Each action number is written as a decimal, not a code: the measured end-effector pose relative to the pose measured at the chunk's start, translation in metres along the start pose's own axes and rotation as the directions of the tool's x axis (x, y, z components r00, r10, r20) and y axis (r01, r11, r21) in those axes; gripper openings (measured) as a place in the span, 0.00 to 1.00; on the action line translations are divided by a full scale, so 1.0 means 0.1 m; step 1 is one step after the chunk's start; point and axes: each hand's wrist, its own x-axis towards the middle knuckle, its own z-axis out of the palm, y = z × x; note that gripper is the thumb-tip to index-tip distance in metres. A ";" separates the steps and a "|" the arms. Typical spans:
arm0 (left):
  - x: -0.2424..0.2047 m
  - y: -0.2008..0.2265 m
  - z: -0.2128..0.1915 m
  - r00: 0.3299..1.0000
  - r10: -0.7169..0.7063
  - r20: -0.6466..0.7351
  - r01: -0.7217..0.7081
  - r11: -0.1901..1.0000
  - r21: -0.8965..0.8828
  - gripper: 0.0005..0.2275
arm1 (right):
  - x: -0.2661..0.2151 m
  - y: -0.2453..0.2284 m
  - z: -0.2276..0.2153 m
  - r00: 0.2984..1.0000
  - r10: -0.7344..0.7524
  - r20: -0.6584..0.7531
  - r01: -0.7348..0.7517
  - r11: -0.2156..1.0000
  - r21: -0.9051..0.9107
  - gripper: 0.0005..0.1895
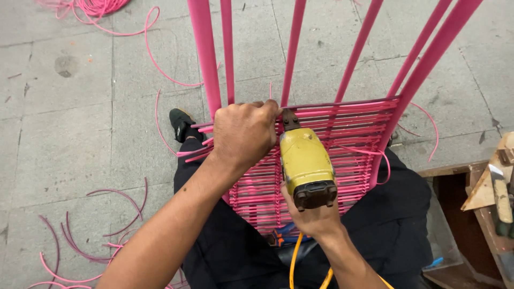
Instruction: Weave a chair seat using pink plastic straps and securing them with a pneumatic staple gun.
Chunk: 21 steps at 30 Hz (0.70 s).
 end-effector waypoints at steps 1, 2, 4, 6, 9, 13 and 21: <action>0.02 -0.01 0.01 1.000 0.004 -0.004 -0.004 1.000 0.002 0.05 | 0.00 0.02 0.04 1.000 -0.002 -0.005 0.002 1.000 -0.002 0.10; 0.01 -0.02 0.02 1.000 0.003 -0.007 -0.003 1.000 0.006 0.05 | -0.03 0.03 0.07 0.993 0.114 0.030 -0.118 0.983 0.141 0.11; -0.03 0.00 0.03 1.000 0.004 -0.010 -0.003 1.000 0.012 0.06 | -0.10 0.02 0.14 0.972 0.224 0.079 -0.237 0.931 0.277 0.11; -0.04 0.02 0.01 1.000 0.002 -0.025 -0.001 1.000 0.019 0.08 | -0.15 0.03 0.24 0.976 0.213 0.050 -0.219 0.950 0.223 0.16; -0.02 0.03 0.00 0.999 0.005 -0.041 -0.004 0.999 0.036 0.08 | 0.20 -0.07 -0.18 0.931 0.349 0.103 -0.359 0.830 0.426 0.23; -0.06 0.00 0.00 1.000 -0.022 -0.008 0.022 1.000 -0.010 0.06 | 0.30 -0.16 -0.86 0.810 0.443 0.384 -0.586 0.576 0.570 0.35; -0.02 -0.06 -0.10 0.995 -0.032 0.091 0.037 0.998 -0.052 0.07 | -0.23 -0.01 -1.22 0.202 0.395 0.896 -0.495 0.831 -0.254 0.50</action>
